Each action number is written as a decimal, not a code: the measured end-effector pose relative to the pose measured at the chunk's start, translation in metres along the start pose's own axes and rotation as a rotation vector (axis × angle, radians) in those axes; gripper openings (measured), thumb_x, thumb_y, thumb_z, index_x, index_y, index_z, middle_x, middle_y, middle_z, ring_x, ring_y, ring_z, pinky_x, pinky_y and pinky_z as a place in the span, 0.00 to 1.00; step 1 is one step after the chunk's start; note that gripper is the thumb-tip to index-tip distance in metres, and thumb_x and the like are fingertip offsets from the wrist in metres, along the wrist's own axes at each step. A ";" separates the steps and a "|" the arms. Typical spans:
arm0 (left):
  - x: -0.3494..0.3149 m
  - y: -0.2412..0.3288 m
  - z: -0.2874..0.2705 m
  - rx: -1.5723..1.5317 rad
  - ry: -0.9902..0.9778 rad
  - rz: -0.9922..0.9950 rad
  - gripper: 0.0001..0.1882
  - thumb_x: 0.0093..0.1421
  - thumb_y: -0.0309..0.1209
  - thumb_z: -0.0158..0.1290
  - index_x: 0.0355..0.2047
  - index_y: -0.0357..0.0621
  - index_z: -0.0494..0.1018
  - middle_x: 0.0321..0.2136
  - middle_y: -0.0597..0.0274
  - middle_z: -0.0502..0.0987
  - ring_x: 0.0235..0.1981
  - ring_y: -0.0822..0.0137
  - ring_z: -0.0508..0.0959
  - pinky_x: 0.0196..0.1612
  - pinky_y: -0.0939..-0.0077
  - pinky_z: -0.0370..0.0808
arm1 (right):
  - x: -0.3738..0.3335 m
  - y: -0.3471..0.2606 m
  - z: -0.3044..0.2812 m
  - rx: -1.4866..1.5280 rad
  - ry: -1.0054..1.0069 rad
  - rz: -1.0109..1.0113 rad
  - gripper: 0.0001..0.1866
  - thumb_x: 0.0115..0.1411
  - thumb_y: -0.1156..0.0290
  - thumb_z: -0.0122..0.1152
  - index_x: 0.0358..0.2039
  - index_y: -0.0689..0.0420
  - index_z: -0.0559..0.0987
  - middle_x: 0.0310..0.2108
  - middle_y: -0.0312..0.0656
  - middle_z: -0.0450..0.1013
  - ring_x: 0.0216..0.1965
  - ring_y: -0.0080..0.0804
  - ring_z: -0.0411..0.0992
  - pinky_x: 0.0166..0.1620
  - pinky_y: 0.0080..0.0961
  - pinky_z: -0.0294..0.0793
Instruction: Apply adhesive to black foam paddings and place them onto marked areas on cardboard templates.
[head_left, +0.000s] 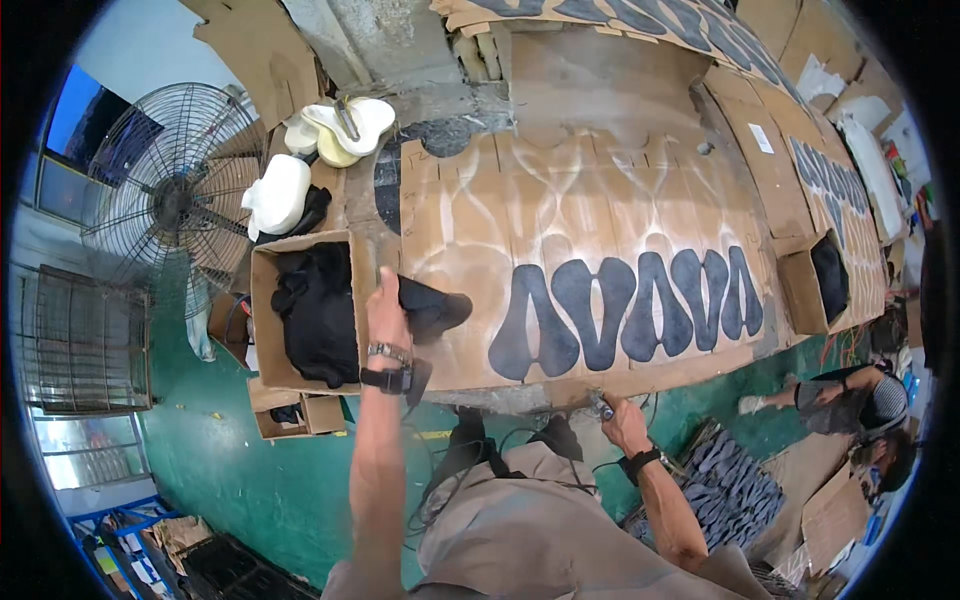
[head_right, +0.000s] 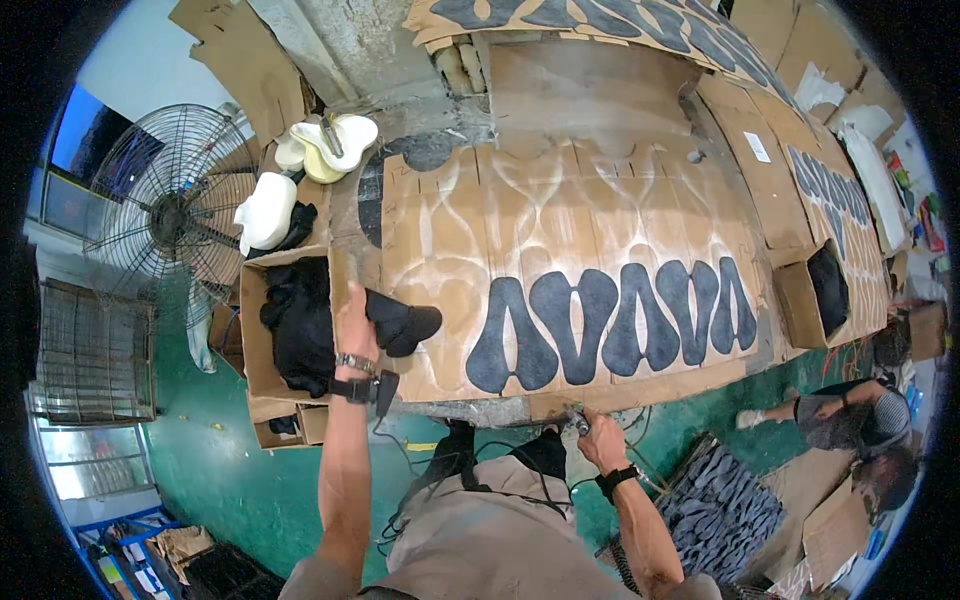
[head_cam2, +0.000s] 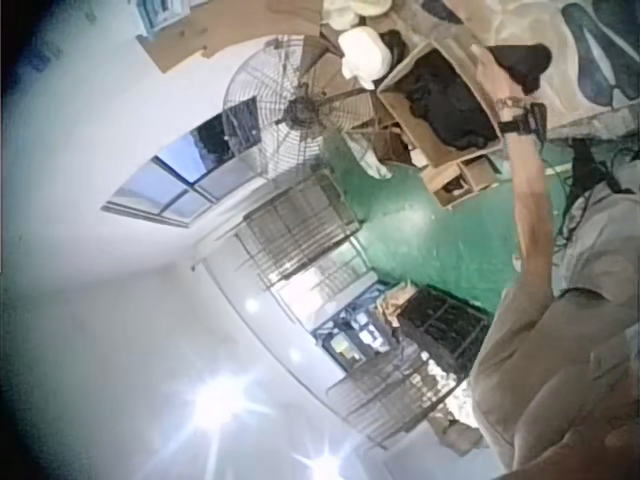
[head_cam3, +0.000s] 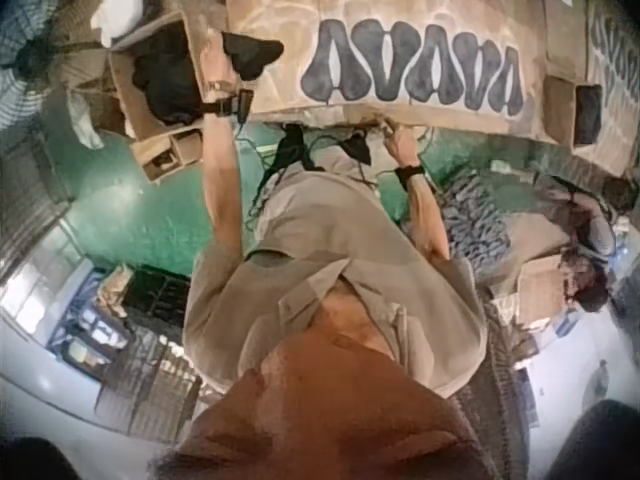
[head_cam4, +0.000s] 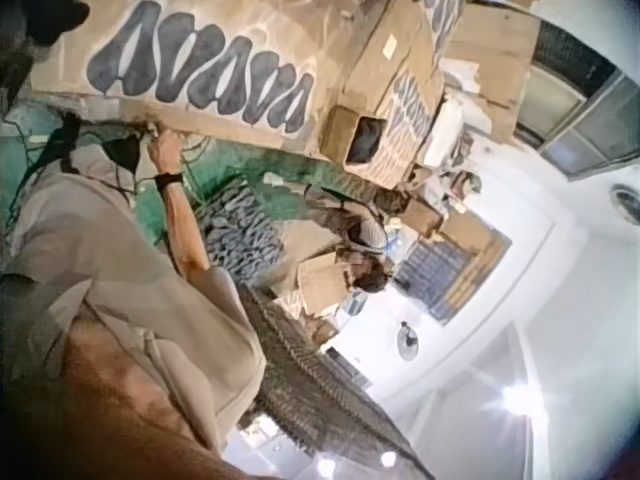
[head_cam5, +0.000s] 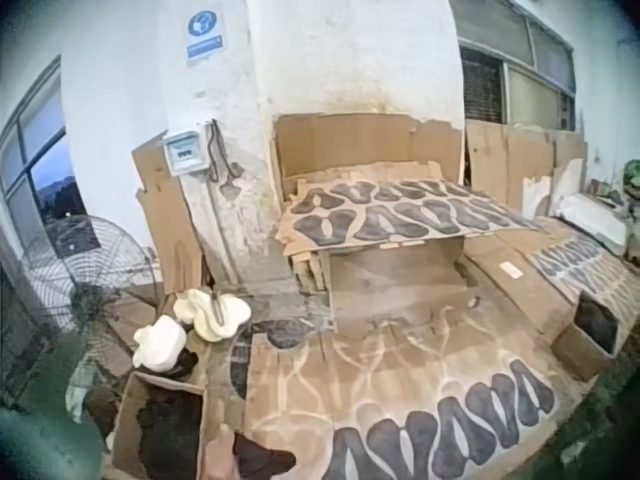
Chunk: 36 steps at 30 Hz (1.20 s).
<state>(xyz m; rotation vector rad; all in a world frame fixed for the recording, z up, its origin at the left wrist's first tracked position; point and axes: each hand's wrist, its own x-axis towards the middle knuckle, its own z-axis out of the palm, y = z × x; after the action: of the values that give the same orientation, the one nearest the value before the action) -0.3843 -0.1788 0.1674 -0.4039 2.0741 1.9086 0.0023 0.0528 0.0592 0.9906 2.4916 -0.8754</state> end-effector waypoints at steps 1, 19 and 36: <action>-0.001 0.010 0.011 -0.048 0.006 0.009 0.29 0.71 0.59 0.53 0.22 0.51 0.65 0.20 0.77 0.58 0.20 0.78 0.60 0.22 0.73 0.57 | 0.001 0.000 0.001 -0.005 -0.005 0.006 0.22 0.50 0.78 0.58 0.48 0.54 0.82 0.40 0.61 0.80 0.44 0.64 0.78 0.48 0.54 0.77; 0.137 -0.150 0.052 0.241 -0.168 -0.427 0.45 0.62 0.69 0.54 0.47 0.29 0.75 0.40 0.43 0.81 0.40 0.49 0.84 0.42 0.50 0.85 | -0.002 0.009 0.010 0.006 0.104 0.022 0.22 0.53 0.79 0.58 0.49 0.53 0.82 0.38 0.60 0.80 0.43 0.63 0.78 0.46 0.55 0.77; 0.063 -0.246 -0.026 0.743 -0.199 -0.086 0.25 0.59 0.54 0.64 0.30 0.41 0.85 0.29 0.48 0.85 0.34 0.53 0.85 0.42 0.60 0.77 | 0.001 -0.007 0.008 -0.048 0.061 0.032 0.20 0.53 0.75 0.58 0.48 0.53 0.82 0.33 0.63 0.79 0.38 0.65 0.79 0.42 0.57 0.77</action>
<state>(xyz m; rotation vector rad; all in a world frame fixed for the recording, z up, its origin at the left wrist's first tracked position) -0.3451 -0.2257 -0.0805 -0.1138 2.3741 0.9640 -0.0025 0.0448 0.0556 1.0529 2.5277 -0.7838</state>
